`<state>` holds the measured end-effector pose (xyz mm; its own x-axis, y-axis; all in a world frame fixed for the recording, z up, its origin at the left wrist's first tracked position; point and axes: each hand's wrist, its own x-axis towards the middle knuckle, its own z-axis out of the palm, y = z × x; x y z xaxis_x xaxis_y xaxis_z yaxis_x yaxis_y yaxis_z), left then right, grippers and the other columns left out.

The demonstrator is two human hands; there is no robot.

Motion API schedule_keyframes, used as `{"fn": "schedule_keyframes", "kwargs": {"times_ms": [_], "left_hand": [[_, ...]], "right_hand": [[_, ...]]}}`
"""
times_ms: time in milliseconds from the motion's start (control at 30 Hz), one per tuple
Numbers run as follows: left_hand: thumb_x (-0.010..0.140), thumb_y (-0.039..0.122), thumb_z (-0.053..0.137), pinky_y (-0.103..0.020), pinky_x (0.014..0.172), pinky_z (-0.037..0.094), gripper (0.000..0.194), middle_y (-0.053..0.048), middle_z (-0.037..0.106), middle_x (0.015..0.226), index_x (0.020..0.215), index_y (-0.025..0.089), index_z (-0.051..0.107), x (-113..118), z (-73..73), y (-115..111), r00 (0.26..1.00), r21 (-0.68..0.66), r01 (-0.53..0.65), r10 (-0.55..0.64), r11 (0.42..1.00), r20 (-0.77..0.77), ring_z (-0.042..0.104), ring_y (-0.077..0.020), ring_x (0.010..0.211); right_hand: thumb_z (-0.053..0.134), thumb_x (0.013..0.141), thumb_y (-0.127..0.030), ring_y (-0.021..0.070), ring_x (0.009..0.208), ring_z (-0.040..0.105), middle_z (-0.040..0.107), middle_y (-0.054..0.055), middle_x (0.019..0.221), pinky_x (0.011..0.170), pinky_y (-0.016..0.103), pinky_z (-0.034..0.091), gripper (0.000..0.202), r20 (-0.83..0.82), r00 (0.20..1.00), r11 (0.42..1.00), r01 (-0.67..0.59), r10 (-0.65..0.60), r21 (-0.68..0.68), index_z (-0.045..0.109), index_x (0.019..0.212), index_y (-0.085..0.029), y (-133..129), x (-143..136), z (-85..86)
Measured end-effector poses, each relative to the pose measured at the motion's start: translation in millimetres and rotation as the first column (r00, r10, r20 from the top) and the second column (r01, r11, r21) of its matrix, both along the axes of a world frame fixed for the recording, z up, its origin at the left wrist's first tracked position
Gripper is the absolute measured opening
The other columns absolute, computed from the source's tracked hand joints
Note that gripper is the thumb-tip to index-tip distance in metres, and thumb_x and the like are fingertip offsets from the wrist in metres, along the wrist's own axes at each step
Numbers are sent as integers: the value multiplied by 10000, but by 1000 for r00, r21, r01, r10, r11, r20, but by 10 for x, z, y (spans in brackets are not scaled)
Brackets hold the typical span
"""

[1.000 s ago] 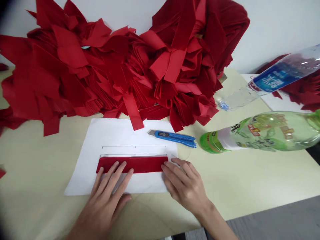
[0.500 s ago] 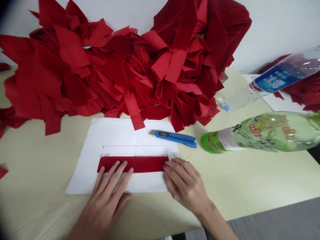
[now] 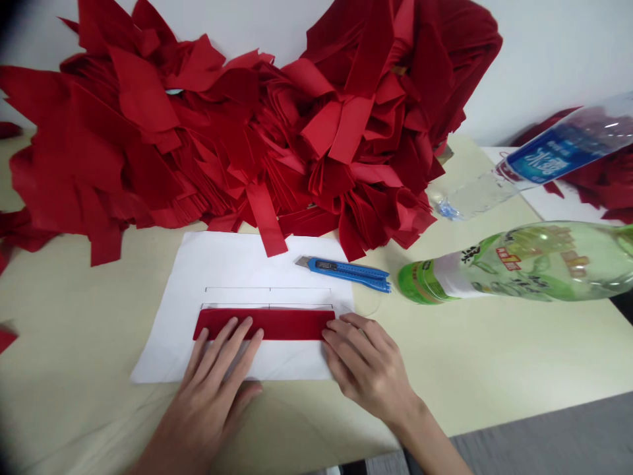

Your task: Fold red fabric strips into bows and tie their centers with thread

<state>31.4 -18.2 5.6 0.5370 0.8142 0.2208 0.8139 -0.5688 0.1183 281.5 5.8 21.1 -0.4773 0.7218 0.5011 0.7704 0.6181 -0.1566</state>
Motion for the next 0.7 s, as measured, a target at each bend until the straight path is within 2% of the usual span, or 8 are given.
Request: {"fn": "schedule_keyframes", "kwargs": {"times_ms": [133, 467, 700], "left_hand": [[921, 348, 431, -451, 1105, 228, 456, -78, 464, 1400, 1336, 160, 454, 18, 11, -3, 999, -25, -32, 33, 999, 27, 406, -258, 1285], [911, 323, 454, -468, 1104, 230, 469, -99, 458, 1402, 1345, 146, 444, -6, 0, -2, 1000, -2, 4, -4, 1000, -1, 409, -281, 1281], [935, 350, 394, -448, 1099, 245, 412, -89, 536, 1335, 1271, 156, 530, 56, 10, -4, 990, -10, -68, 69, 998, 122, 457, -260, 1242]], "right_hand": [[635, 756, -96, 203, 854, 643, 711, 60, 882, 740, 366, 570, 157, 7, 1000, 1000, 15, -15, -11, 682, 886, -170, 3, 3, 1], [647, 737, -87, 209, 862, 646, 717, 46, 877, 741, 372, 576, 215, -43, 998, 999, 48, -49, -26, 681, 925, -185, -5, 14, -19], [647, 738, -75, 201, 866, 648, 715, 54, 881, 764, 371, 579, 215, -44, 999, 999, 23, -24, -34, 672, 932, -165, 12, 5, -26]]}}
